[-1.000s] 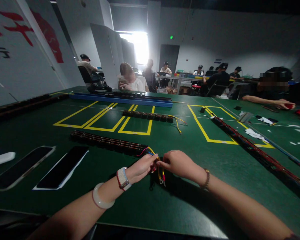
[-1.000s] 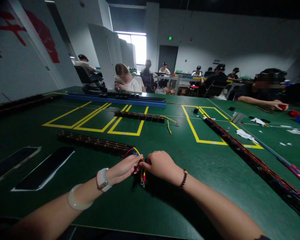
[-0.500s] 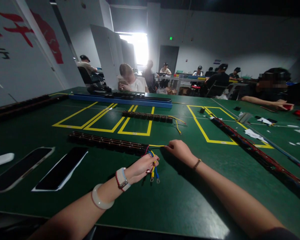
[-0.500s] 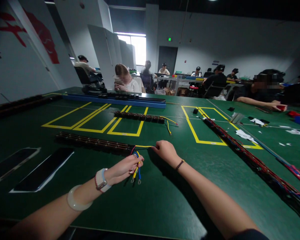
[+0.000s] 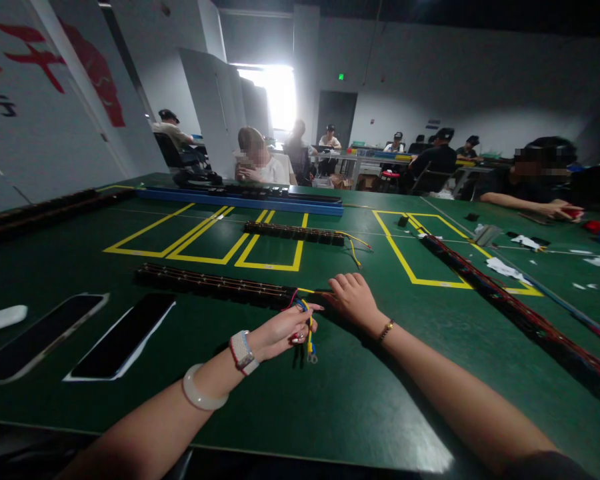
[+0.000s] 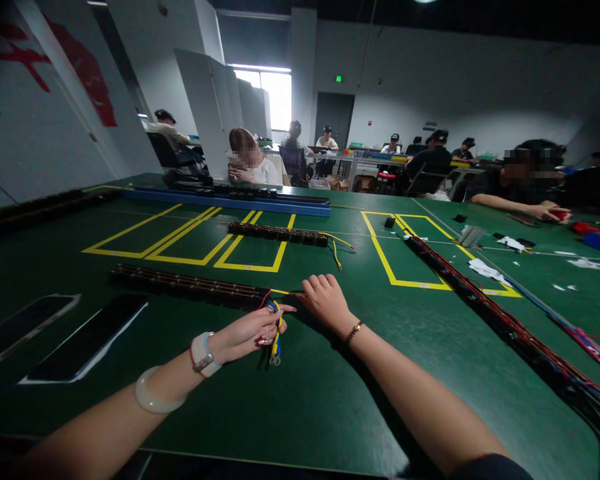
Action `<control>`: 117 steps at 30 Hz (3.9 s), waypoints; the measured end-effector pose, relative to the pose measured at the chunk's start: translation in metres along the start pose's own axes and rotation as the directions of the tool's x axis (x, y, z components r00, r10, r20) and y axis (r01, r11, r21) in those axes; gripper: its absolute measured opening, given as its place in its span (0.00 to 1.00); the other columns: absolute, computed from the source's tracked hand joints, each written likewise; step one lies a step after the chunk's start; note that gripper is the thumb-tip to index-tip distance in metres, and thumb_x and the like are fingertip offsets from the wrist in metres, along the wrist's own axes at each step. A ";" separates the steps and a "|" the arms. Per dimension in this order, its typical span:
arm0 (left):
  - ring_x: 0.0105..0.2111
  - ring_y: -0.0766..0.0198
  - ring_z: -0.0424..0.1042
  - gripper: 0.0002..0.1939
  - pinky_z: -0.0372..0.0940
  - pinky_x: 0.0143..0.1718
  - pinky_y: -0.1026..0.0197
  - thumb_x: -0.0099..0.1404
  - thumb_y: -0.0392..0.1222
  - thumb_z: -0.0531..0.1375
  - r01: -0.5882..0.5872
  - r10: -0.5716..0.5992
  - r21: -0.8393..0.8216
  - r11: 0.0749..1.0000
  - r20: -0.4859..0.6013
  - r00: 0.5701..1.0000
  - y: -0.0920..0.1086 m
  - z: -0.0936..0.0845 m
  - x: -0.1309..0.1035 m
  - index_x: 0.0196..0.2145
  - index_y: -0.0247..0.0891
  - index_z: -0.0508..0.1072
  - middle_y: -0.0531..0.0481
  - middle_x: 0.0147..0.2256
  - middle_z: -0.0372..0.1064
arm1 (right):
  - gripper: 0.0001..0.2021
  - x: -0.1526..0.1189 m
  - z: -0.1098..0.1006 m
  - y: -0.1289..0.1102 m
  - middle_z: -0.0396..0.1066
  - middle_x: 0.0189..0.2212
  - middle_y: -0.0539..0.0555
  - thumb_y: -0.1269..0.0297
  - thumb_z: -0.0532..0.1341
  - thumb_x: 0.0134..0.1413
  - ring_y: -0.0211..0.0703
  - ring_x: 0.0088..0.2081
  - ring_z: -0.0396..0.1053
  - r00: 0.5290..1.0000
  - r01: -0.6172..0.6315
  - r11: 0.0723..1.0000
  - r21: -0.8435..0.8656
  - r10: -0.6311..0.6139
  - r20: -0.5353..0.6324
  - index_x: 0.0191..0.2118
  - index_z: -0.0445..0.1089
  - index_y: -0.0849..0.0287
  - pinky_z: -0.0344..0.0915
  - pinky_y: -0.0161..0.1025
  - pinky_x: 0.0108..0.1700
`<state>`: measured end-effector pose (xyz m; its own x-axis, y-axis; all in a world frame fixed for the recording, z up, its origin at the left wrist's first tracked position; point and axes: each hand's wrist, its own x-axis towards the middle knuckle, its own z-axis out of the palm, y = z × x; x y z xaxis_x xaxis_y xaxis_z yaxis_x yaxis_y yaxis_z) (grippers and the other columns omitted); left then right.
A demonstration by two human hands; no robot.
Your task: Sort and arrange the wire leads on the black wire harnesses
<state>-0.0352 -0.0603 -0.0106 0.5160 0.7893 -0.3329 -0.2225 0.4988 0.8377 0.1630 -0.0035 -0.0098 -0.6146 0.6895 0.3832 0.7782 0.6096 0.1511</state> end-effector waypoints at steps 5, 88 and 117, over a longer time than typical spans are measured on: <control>0.16 0.76 0.53 0.11 0.45 0.18 0.70 0.65 0.38 0.51 0.008 -0.005 -0.104 0.995 0.032 0.999 -0.003 -0.003 0.005 0.46 0.35 0.64 0.54 0.25 0.61 | 0.12 -0.012 -0.006 -0.006 0.70 0.42 0.55 0.69 0.49 0.65 0.40 0.42 0.64 0.876 0.481 0.863 0.151 -0.469 -0.112 0.47 0.67 0.54 0.55 0.42 0.51; 0.27 0.59 0.70 0.18 0.60 0.34 0.58 0.68 0.46 0.45 0.003 0.321 0.985 -0.173 0.054 0.946 0.027 -0.005 -0.020 0.30 0.36 0.70 0.45 0.27 0.70 | 0.12 -0.001 0.020 0.009 0.68 0.27 0.51 0.57 0.59 0.57 0.38 0.30 0.64 0.960 -0.269 0.810 0.521 0.267 0.081 0.31 0.70 0.60 0.57 0.34 0.32; 0.29 0.58 0.71 0.14 0.60 0.28 0.61 0.69 0.41 0.43 0.290 0.649 0.939 -0.185 -0.105 0.754 0.037 -0.011 -0.021 0.39 0.35 0.65 0.45 0.28 0.70 | 0.12 -0.002 0.015 0.007 0.68 0.29 0.51 0.57 0.58 0.59 0.37 0.30 0.63 0.962 -0.271 0.824 0.498 0.249 0.112 0.32 0.70 0.61 0.57 0.34 0.33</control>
<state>-0.0628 -0.0543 0.0227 0.1578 0.9561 0.2470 0.9676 -0.1996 0.1547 0.1677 0.0053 -0.0230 -0.4120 0.8590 0.3040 0.7431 0.5098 -0.4334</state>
